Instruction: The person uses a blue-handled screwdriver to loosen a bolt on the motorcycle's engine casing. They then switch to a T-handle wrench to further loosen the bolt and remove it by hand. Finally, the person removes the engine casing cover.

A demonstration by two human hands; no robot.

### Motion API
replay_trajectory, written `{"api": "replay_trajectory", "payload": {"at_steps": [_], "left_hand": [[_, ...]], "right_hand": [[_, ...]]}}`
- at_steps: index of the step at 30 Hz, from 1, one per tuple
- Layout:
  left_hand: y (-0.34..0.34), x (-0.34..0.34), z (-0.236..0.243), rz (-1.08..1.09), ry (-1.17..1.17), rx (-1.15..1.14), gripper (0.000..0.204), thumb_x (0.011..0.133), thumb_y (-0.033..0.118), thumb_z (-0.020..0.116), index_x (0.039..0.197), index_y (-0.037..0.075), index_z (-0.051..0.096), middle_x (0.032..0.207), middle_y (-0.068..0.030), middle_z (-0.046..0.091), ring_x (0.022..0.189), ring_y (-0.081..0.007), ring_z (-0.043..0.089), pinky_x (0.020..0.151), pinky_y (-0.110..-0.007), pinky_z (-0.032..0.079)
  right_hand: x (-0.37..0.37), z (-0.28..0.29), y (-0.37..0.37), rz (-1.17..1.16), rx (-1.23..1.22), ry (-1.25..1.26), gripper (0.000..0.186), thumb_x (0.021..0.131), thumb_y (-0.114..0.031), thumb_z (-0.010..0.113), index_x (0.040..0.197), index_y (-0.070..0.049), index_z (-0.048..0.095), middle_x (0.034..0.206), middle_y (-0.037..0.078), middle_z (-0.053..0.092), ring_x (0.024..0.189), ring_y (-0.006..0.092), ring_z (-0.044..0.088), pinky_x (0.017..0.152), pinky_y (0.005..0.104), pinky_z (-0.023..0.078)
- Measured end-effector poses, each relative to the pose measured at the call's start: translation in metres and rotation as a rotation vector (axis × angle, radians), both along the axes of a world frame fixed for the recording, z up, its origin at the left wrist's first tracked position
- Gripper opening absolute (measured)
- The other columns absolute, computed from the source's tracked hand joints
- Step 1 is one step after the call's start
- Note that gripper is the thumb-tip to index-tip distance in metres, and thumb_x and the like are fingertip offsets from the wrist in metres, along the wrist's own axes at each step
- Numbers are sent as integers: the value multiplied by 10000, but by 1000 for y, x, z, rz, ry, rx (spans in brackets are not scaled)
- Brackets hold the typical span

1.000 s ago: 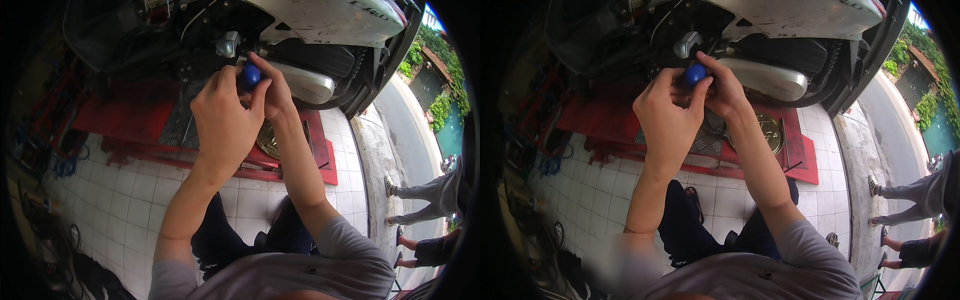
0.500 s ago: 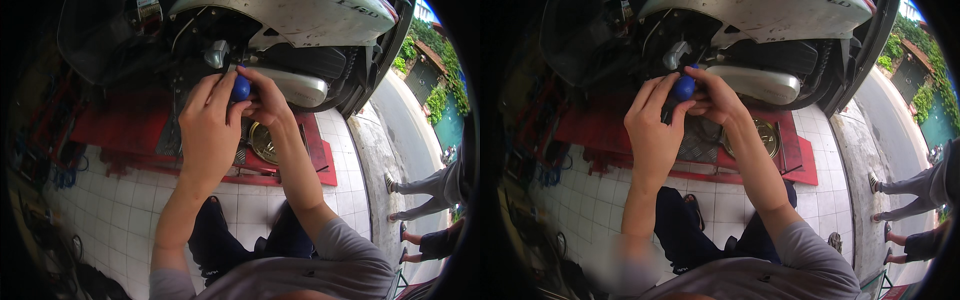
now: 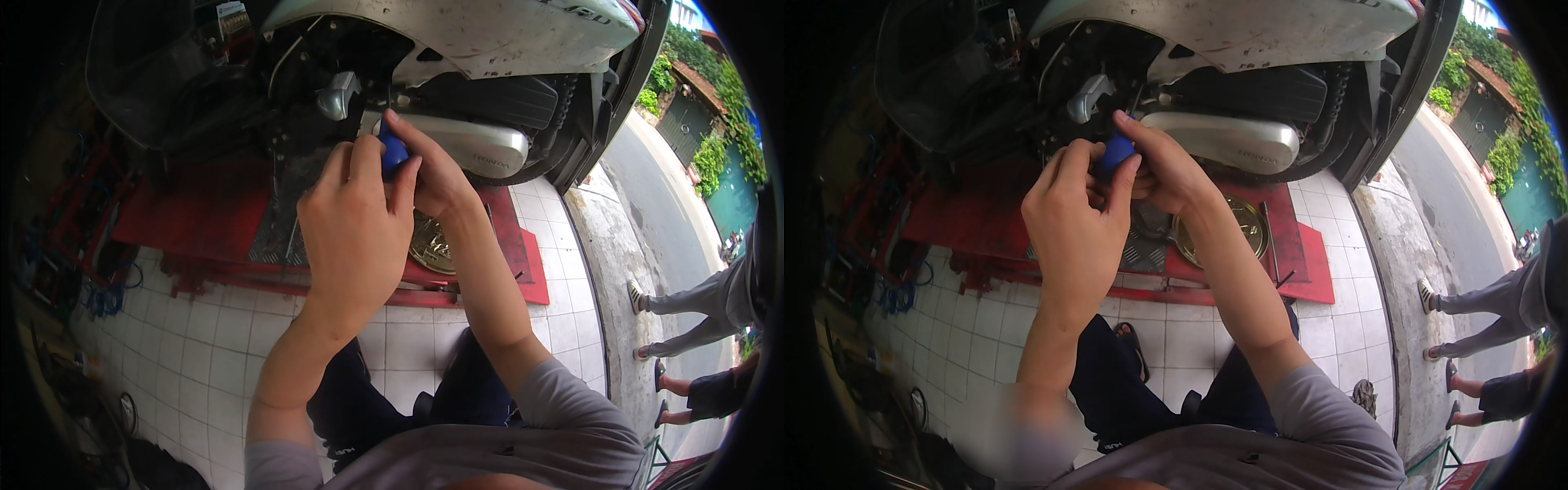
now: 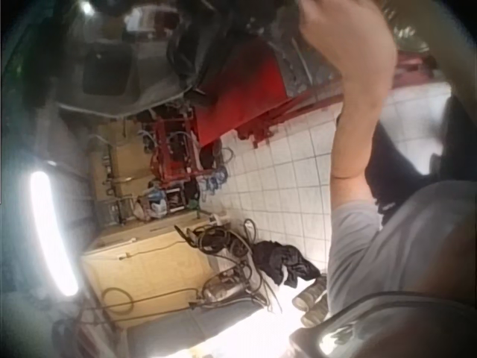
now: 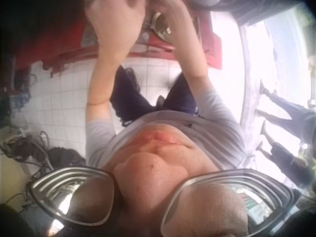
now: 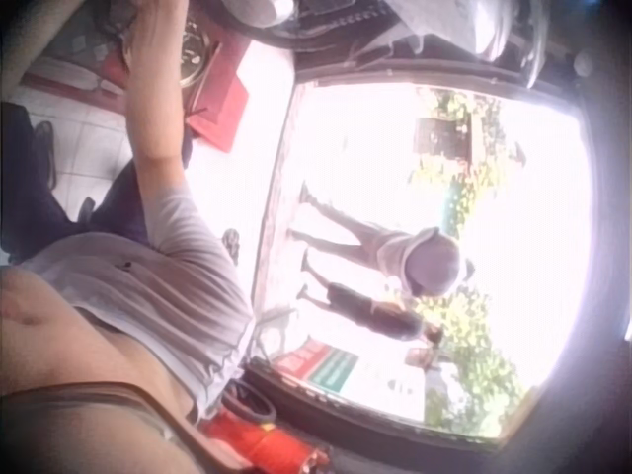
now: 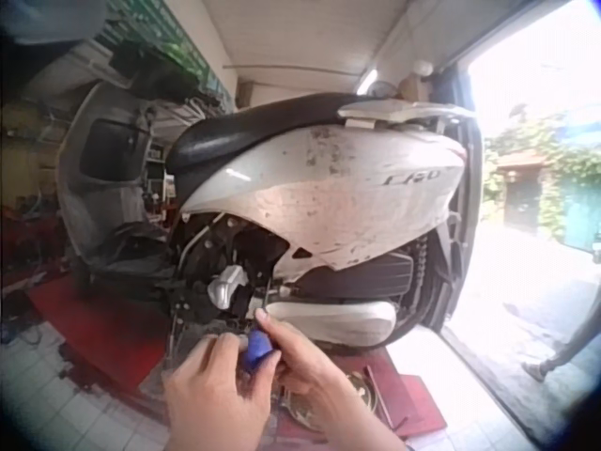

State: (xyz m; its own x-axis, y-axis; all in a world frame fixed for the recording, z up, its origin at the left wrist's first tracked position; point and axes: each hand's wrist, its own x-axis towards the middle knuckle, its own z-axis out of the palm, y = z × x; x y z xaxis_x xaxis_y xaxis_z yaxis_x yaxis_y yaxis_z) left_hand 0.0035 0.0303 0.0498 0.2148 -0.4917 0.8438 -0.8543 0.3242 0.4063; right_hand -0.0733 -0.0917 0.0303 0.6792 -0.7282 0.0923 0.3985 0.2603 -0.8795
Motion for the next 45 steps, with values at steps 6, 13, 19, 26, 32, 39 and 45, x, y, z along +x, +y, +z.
{"api": "replay_trajectory", "payload": {"at_steps": [6, 13, 19, 26, 32, 39, 45], "left_hand": [[6, 5, 4, 120, -245, -40, 248, 786, 61, 712, 1014, 5, 631, 863, -86, 608, 699, -251, 641, 607, -331, 517], [-2, 19, 2, 20, -108, -265, 404, 761, 25, 743, 1152, 3, 644, 928, -115, 676, 737, -213, 688, 653, -279, 555], [-1, 12, 1, -63, 120, -121, 231, 846, 141, 722, 983, -22, 631, 709, -82, 682, 606, -181, 685, 556, -254, 525], [-2, 11, 4, 108, 34, -62, 234, 839, 136, 708, 966, -1, 566, 688, -107, 622, 618, -266, 662, 561, -333, 512], [4, 19, 2, 9, -180, -124, 248, 785, -1, 685, 1019, -6, 604, 951, -139, 619, 804, -326, 646, 685, -369, 536], [-3, 31, -5, -37, -124, -260, 265, 745, 73, 767, 963, -23, 650, 945, -113, 656, 778, -255, 683, 677, -322, 551], [-11, 26, -10, 32, 108, -175, 348, 713, 193, 835, 920, -22, 657, 826, -106, 687, 680, -194, 695, 594, -287, 538]], "right_hand": [[-3, 12, 5, 61, -29, 45, 382, 923, -402, 609, 685, -114, 528, 576, -51, 429, 443, 42, 298, 429, 233, 198], [0, 14, -6, 136, 198, -285, 259, 918, -269, 633, 763, -87, 532, 612, -33, 414, 520, 74, 312, 482, 232, 261], [15, -8, -14, 177, 175, -406, 229, 910, -244, 657, 833, -56, 553, 647, -20, 435, 572, 80, 390, 562, 263, 406], [14, -5, -3, 23, 70, -268, 294, 947, -320, 600, 800, -73, 539, 618, -34, 422, 533, 54, 347, 506, 227, 352], [8, 16, 14, -31, -99, -9, 410, 932, -424, 600, 682, -107, 529, 601, -54, 458, 493, 34, 318, 444, 228, 195], [18, -1, -4, 102, 185, -350, 268, 919, -298, 625, 864, -36, 611, 744, 12, 577, 565, 79, 458, 499, 234, 364], [23, -8, -2, 253, 171, -415, 262, 924, -267, 611, 982, -12, 599, 891, 69, 619, 840, 178, 596, 757, 301, 497]]}}
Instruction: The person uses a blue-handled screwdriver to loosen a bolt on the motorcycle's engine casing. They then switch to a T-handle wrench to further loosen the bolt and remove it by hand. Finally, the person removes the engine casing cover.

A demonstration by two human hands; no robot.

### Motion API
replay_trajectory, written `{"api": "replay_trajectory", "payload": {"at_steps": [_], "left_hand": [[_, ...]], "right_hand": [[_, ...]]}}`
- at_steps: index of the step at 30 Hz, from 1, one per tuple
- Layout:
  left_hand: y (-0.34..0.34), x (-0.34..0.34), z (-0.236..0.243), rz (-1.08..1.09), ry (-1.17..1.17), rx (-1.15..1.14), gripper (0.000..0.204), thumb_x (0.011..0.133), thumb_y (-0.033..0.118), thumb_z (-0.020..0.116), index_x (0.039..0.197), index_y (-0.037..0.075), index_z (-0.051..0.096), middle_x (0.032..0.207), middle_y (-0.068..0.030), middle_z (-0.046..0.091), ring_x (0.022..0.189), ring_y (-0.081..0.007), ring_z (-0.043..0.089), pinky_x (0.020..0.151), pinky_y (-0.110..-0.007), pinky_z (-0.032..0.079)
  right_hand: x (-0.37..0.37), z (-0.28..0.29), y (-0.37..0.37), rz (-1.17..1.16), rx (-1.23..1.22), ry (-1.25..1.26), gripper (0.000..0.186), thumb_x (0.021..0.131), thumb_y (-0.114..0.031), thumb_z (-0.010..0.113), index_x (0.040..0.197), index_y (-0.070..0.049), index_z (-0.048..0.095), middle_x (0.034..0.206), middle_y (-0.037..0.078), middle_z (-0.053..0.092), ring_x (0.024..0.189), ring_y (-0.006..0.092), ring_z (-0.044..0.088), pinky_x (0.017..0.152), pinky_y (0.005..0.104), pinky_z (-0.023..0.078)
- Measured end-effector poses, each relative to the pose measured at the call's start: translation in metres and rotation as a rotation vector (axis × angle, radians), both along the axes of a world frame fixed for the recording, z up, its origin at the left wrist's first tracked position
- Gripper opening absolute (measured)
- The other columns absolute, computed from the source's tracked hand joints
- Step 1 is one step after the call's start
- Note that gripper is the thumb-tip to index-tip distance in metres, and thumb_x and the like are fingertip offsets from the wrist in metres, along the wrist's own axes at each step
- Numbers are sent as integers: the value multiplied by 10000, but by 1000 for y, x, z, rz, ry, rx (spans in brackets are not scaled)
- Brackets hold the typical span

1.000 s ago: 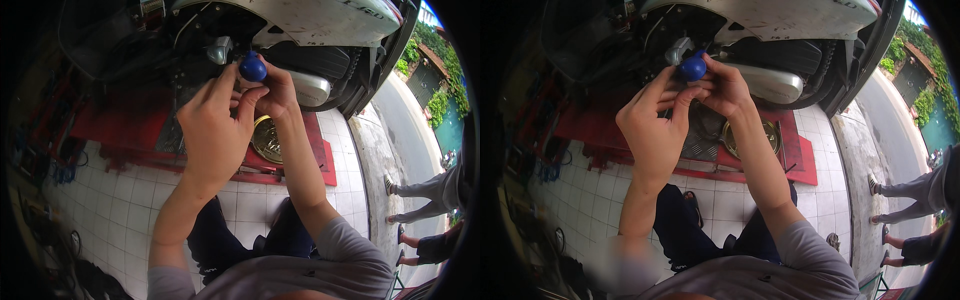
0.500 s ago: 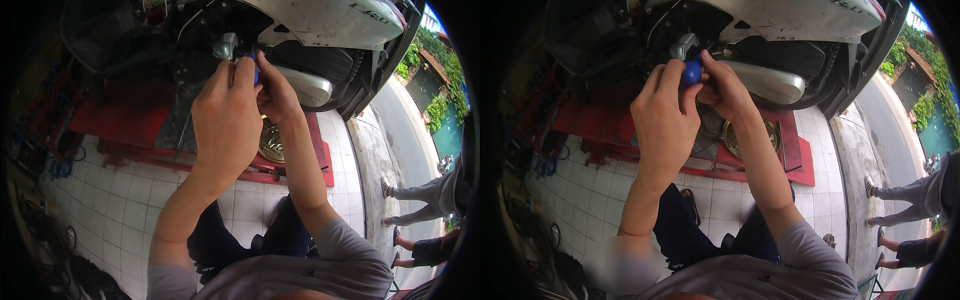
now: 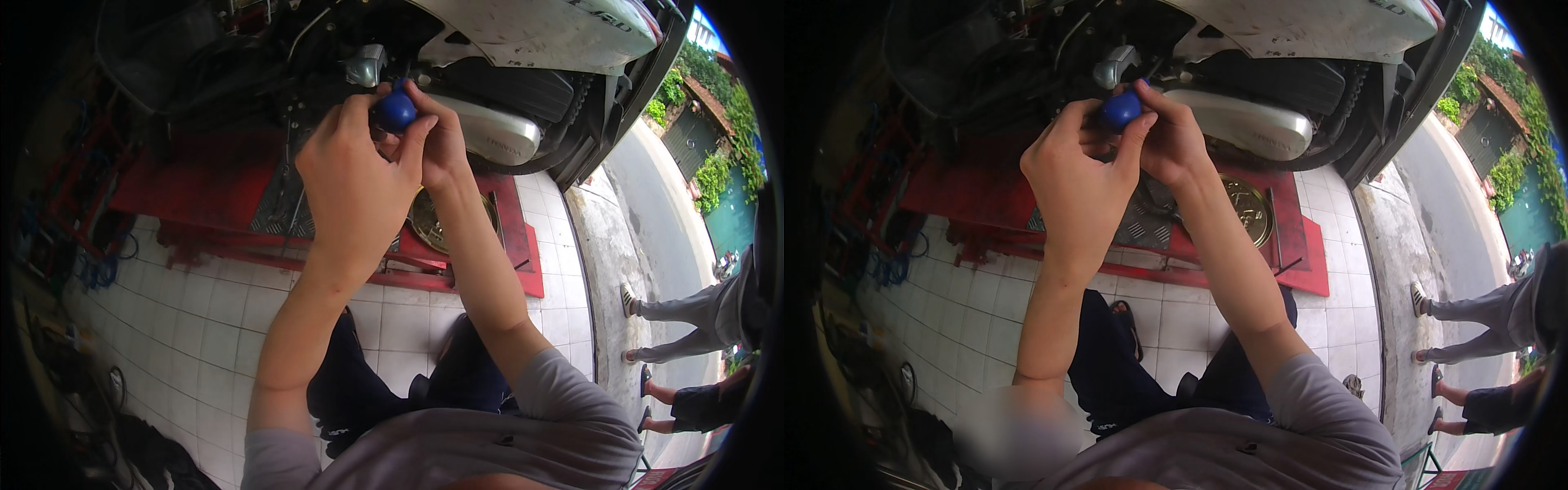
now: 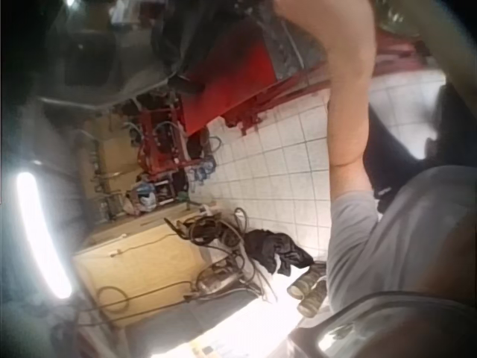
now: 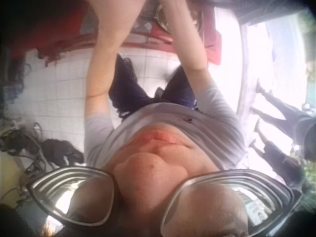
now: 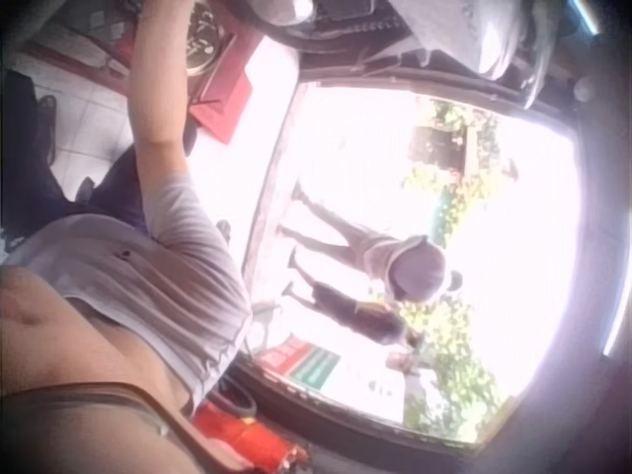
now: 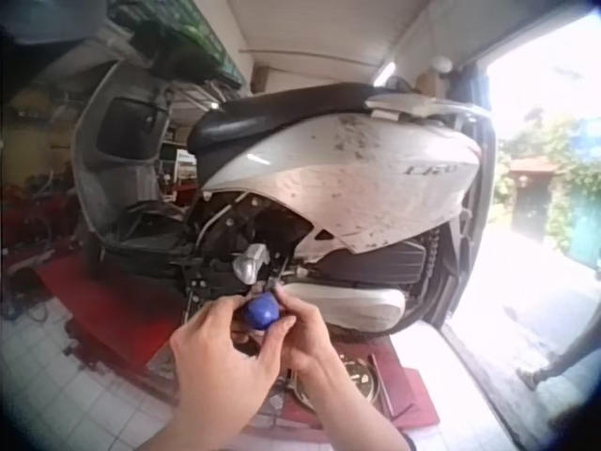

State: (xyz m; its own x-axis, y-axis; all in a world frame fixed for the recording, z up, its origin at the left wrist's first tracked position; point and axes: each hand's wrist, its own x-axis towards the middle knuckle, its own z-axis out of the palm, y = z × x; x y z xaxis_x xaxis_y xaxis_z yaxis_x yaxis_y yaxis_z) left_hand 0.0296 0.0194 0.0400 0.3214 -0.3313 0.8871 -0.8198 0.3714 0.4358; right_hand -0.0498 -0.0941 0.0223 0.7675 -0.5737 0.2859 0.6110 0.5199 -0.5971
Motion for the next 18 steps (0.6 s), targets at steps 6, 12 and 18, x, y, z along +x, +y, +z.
{"api": "replay_trajectory", "payload": {"at_steps": [6, 12, 18], "left_hand": [[11, -6, 1, 134, -117, 85, 282, 735, 119, 778, 958, -12, 665, 900, -133, 698, 793, -268, 700, 696, -306, 551], [-3, 9, -6, 157, -434, -65, 330, 746, 48, 708, 1072, 7, 667, 1014, -114, 693, 922, -281, 681, 760, -323, 551], [-7, 18, -8, -45, -250, -119, 269, 749, 113, 761, 980, -8, 692, 913, -113, 701, 793, -235, 696, 651, -308, 555]], "right_hand": [[-2, 6, 3, -303, -136, 339, 332, 948, -371, 578, 792, -79, 555, 693, -11, 525, 543, 64, 421, 467, 222, 280], [-1, 16, 9, -227, -258, 349, 383, 967, -410, 544, 689, -149, 508, 572, -88, 367, 468, 30, 252, 434, 223, 160], [-1, -3, -1, -124, -139, 177, 291, 951, -357, 586, 872, -77, 585, 632, -70, 419, 533, 43, 322, 497, 219, 285]]}}
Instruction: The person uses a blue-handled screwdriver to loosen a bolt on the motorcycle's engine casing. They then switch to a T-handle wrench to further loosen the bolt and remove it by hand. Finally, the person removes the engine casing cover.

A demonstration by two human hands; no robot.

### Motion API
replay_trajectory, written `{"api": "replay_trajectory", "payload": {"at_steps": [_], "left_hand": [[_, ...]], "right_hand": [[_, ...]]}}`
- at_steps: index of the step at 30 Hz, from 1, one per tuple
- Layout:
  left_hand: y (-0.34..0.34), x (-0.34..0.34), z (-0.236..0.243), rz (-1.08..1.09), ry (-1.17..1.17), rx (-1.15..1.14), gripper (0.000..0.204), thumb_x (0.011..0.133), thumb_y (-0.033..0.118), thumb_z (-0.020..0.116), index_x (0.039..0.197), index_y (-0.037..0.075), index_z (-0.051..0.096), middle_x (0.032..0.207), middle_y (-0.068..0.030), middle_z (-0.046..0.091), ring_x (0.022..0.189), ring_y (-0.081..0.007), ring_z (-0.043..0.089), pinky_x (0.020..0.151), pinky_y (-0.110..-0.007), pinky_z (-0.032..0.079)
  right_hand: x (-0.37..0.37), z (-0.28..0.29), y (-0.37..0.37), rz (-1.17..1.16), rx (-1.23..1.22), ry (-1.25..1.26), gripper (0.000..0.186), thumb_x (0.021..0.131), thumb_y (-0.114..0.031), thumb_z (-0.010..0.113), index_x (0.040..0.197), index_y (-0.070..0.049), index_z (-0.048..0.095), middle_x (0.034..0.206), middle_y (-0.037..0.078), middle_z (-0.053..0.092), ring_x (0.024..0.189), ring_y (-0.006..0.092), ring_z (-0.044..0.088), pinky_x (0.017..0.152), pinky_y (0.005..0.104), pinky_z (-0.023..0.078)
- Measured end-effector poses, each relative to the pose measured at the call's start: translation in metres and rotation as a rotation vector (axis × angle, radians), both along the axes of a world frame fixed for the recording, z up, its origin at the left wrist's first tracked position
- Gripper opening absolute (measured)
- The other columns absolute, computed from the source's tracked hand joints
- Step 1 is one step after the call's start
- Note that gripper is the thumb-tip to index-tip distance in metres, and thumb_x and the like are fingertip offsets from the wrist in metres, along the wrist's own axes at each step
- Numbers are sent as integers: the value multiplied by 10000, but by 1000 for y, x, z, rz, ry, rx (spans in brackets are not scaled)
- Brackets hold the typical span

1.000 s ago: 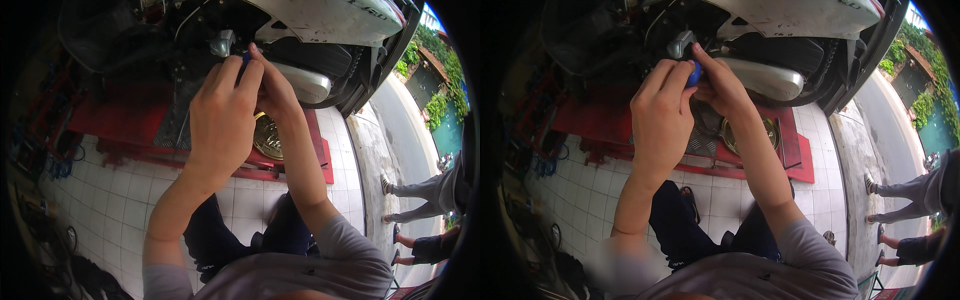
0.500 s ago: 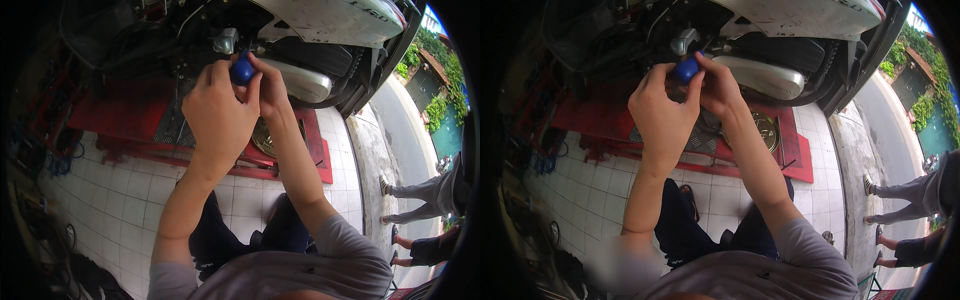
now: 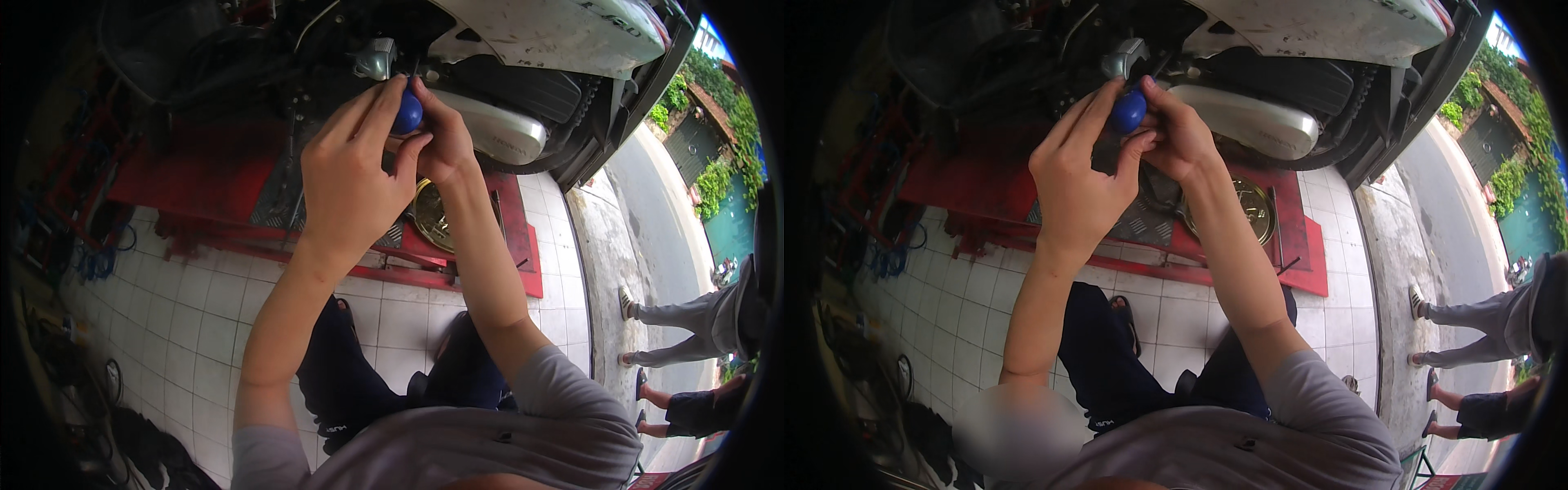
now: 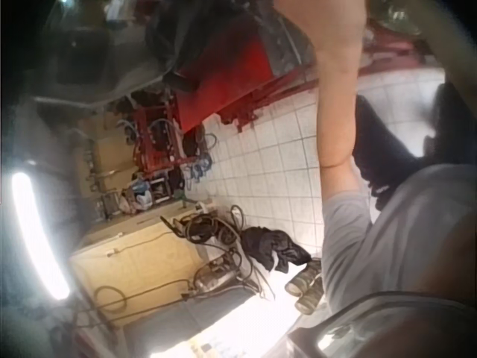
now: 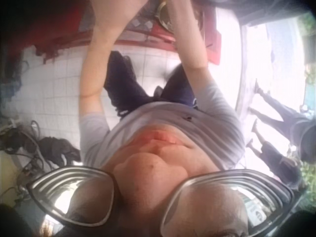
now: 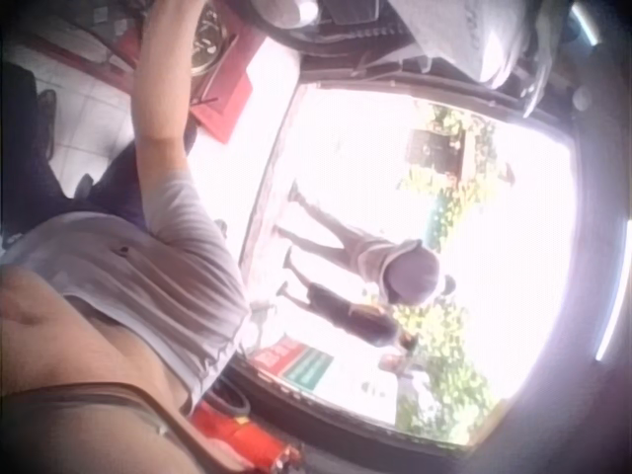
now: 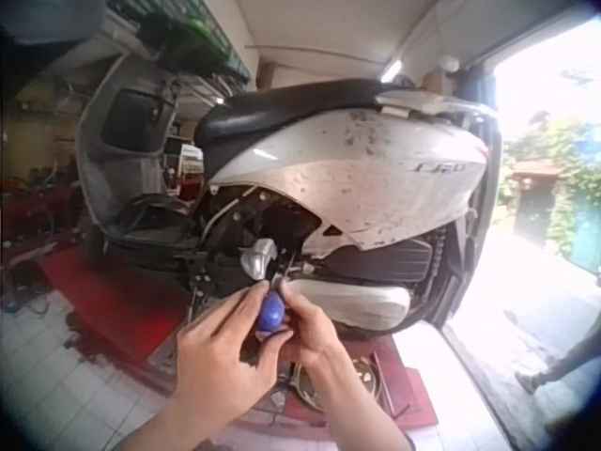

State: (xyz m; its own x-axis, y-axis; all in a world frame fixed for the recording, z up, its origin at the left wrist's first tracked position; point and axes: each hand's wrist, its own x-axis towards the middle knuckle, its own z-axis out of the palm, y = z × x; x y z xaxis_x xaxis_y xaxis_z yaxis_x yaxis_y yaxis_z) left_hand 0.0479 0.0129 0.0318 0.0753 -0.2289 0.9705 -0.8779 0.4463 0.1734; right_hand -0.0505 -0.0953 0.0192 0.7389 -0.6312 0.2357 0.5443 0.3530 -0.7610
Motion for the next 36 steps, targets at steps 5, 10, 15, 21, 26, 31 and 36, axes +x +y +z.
{"api": "replay_trajectory", "payload": {"at_steps": [5, 10, 15, 21, 26, 31, 36], "left_hand": [[13, -4, 5, 102, 286, 324, 392, 751, 315, 801, 767, -37, 630, 583, -109, 627, 495, -210, 641, 481, -306, 489], [5, -7, 1, 214, 250, 270, 339, 765, 271, 764, 790, -24, 598, 613, -104, 607, 535, -247, 643, 510, -328, 493], [11, -17, 6, 139, 71, 248, 250, 759, 123, 736, 901, -9, 578, 847, -111, 614, 684, -288, 647, 597, -362, 521], [-2, 12, 0, 43, -286, 156, 290, 685, -54, 670, 949, 59, 629, 938, -67, 608, 895, -259, 621, 687, -353, 536], [-5, 9, -5, -12, -160, 96, 361, 676, -72, 654, 1007, 73, 644, 954, -73, 615, 930, -253, 622, 691, -321, 545], [9, -6, -11, -175, 259, 140, 397, 706, 138, 777, 1014, -36, 597, 888, -117, 650, 736, -151, 670, 544, -247, 523], [14, -15, -8, -102, 355, 252, 349, 778, 209, 781, 942, -30, 586, 728, -95, 676, 579, -120, 655, 493, -215, 488]], "right_hand": [[13, -22, -11, 69, -24, -104, 324, 920, -300, 644, 1036, -1, 594, 712, -17, 504, 589, 57, 396, 625, 265, 463], [15, -7, 13, -66, -7, -77, 309, 928, -323, 632, 976, -19, 599, 694, -17, 507, 584, 55, 404, 568, 236, 401], [-4, -6, -3, -191, -165, 145, 403, 956, -422, 564, 717, -101, 526, 608, -17, 463, 469, 63, 323, 421, 212, 225], [-1, 7, 0, -112, -193, 244, 423, 964, -443, 548, 725, -95, 532, 577, -41, 405, 456, 42, 271, 414, 218, 194], [-3, 11, 4, -145, -77, 199, 367, 937, -394, 599, 767, -71, 564, 580, -53, 409, 440, 35, 248, 407, 209, 181], [-14, 1, -17, -57, -59, 30, 358, 931, -378, 608, 851, -30, 588, 578, -57, 388, 448, 38, 263, 416, 207, 204], [0, -7, -12, -62, -28, 32, 373, 925, -352, 634, 957, 18, 603, 657, -29, 448, 542, 58, 368, 529, 212, 369]]}}
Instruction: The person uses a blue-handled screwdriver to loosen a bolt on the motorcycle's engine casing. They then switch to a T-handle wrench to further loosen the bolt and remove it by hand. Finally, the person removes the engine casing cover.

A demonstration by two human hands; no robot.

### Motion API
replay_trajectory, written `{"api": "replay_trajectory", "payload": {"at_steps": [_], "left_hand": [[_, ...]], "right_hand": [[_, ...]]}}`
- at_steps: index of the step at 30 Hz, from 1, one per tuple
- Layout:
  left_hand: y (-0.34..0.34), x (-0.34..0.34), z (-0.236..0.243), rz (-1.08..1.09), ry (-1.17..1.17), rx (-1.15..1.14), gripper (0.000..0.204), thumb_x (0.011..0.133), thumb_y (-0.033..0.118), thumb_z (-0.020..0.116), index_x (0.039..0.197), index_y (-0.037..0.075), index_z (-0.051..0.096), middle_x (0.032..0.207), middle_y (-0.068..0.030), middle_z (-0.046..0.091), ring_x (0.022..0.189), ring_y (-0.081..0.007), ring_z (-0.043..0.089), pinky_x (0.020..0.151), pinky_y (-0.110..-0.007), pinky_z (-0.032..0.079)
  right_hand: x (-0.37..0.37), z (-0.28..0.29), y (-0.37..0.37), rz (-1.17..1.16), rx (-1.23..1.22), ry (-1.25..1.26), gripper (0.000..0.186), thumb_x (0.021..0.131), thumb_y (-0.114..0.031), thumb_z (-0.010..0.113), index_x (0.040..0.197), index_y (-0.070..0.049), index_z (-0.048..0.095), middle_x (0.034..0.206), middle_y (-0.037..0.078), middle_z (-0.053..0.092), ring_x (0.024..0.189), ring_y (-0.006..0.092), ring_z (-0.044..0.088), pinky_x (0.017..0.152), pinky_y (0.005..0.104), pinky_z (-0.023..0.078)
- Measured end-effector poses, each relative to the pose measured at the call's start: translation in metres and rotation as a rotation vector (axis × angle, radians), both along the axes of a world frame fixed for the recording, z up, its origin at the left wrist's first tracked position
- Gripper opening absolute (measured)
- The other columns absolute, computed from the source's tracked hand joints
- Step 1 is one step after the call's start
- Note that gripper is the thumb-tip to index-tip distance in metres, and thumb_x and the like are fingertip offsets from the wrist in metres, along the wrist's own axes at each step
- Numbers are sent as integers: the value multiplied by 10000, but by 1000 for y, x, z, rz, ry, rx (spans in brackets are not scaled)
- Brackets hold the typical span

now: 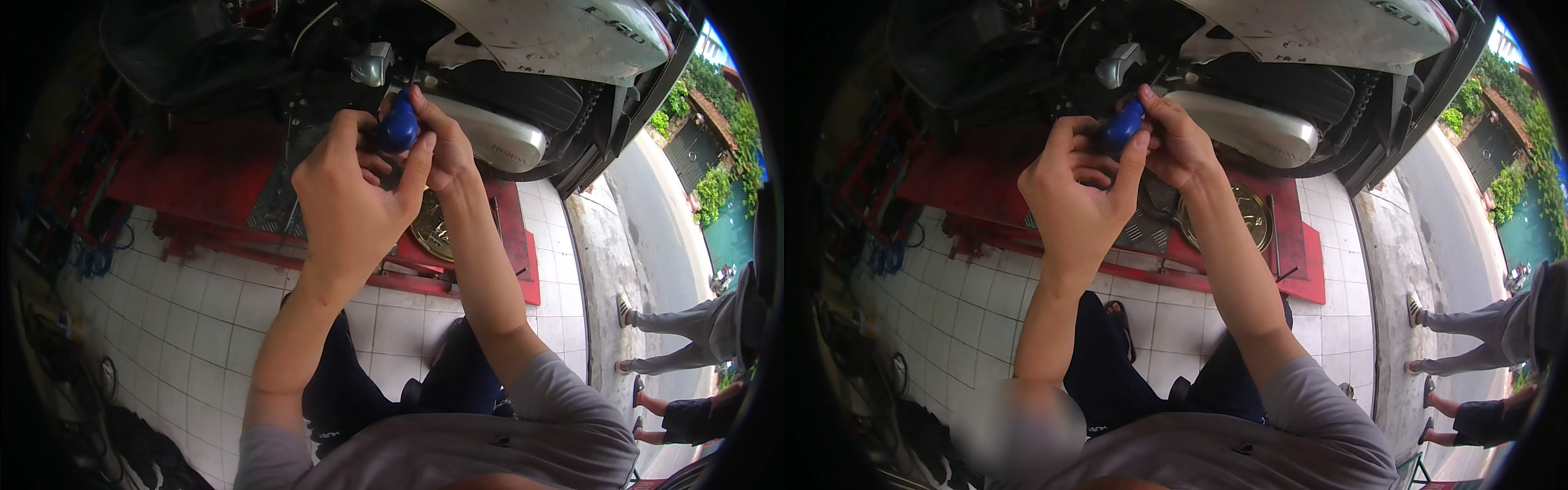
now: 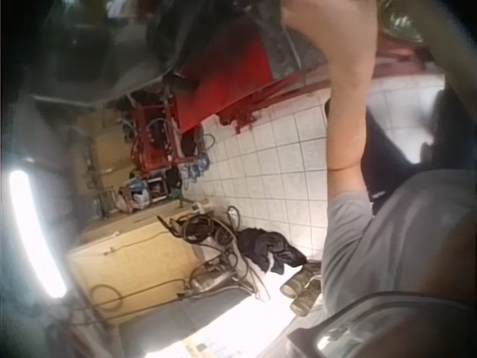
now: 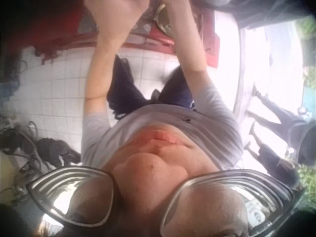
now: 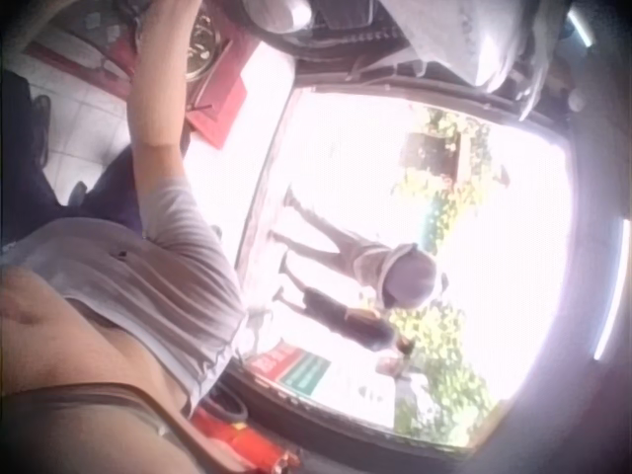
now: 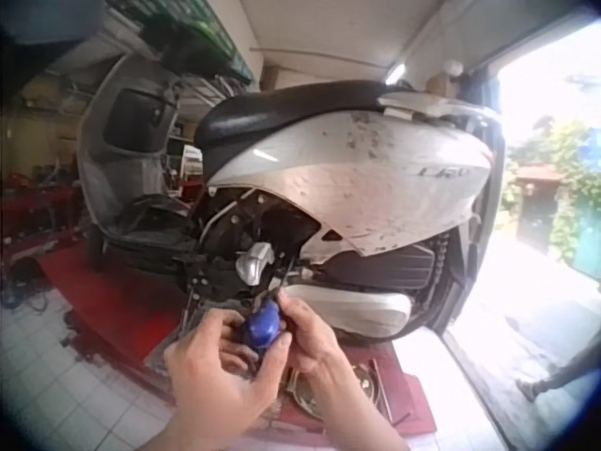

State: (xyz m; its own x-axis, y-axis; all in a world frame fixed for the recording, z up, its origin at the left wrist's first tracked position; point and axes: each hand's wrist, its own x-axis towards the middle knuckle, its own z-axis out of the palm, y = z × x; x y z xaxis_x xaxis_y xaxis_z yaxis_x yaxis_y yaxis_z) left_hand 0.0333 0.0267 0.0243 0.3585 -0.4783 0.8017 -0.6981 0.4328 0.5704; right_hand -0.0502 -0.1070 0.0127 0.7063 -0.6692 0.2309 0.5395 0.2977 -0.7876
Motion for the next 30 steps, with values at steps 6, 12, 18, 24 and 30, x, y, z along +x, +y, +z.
{"api": "replay_trajectory", "payload": {"at_steps": [6, 12, 18, 24, 30], "left_hand": [[-8, 1, 6, 76, -19, 34, 277, 821, 170, 752, 914, -16, 569, 680, -78, 684, 554, -125, 663, 489, -228, 477], [-3, -3, 12, 81, -222, 3, 259, 807, 72, 716, 1008, 3, 569, 863, -122, 658, 751, -256, 689, 639, -314, 540], [-5, 4, 11, 50, -397, -33, 351, 773, 20, 718, 1101, 13, 591, 989, -146, 630, 869, -314, 673, 722, -346, 556], [-12, 8, 9, 19, -183, -231, 346, 727, 27, 767, 1042, 11, 624, 929, -105, 658, 835, -250, 679, 724, -331, 553], [-12, 11, 12, 16, -379, -246, 288, 696, -28, 741, 962, 6, 637, 953, -107, 660, 858, -280, 660, 746, -346, 549]], "right_hand": [[14, 1, 0, 72, 78, -162, 380, 918, -333, 647, 1007, 31, 584, 695, -9, 485, 575, 63, 393, 561, 224, 401], [3, 5, -3, 43, 70, -75, 330, 901, -342, 644, 840, -20, 601, 656, -15, 488, 519, 59, 374, 483, 208, 320], [-7, 11, 1, 40, 8, 33, 343, 932, -379, 603, 733, -113, 519, 598, -50, 363, 494, 50, 249, 457, 233, 201], [15, 12, 13, -4, 80, -198, 269, 932, -309, 624, 855, -58, 567, 658, -27, 455, 573, 50, 388, 538, 205, 358], [-13, 5, -6, 82, -20, -58, 278, 918, -316, 645, 805, -76, 560, 665, -27, 486, 545, 46, 406, 472, 187, 334]]}}
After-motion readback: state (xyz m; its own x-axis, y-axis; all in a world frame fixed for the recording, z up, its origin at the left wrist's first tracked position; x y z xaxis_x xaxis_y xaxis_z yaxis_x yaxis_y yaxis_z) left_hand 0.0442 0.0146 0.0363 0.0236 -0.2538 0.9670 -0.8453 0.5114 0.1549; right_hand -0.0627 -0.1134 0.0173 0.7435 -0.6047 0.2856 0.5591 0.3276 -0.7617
